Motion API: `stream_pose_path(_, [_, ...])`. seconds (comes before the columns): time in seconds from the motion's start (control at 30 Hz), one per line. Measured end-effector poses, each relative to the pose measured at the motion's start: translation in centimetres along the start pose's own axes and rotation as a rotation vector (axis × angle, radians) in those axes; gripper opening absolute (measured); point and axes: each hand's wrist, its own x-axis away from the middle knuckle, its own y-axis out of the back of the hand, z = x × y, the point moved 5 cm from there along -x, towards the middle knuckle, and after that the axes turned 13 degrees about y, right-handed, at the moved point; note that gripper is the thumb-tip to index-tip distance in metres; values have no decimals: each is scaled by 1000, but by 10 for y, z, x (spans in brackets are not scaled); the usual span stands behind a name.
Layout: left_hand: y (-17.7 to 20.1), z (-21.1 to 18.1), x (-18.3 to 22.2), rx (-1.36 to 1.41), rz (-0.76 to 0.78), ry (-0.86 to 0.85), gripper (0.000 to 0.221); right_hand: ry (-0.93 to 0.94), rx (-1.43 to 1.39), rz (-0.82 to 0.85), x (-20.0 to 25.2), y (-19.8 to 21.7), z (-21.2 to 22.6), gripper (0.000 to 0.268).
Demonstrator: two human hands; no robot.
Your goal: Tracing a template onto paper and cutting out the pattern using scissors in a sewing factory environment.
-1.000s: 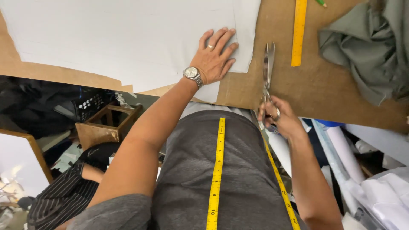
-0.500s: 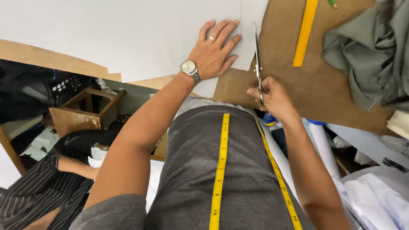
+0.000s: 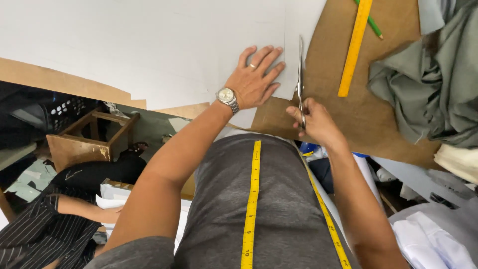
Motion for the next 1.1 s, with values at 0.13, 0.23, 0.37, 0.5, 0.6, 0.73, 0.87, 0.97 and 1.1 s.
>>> stream_pose_path(0.13, [1,-1,2,27,5,-9,58,14,28,0,-14,3,33,43])
stream_pose_path(0.23, [5,6,-2,9,-15,10,60,20,46,-61,-22,8,40,52])
stream_pose_path(0.37, [3,1,3,32,-26,-4,57,-11,23,-34,-30,13,37,42])
stream_pose_path(0.5, [-15,1,5,135,-53,56,55,182,-81,-6,-43,21,32,67])
stream_pose_path(0.6, [-12,-1,4,127,-61,59,55,223,-75,42,-56,31,35,72])
stream_pose_path(0.73, [-8,-1,-1,119,-53,57,52,243,-79,49,-68,38,35,67])
stream_pose_path(0.87, [-10,-3,5,119,-48,59,53,261,-123,61,-65,40,28,65])
stream_pose_path(0.97, [-13,-2,2,120,-39,76,52,235,-134,114,-54,64,34,64])
stream_pose_path(1.1, [-11,-14,-5,112,-5,134,57,57,32,385,-69,148,36,61])
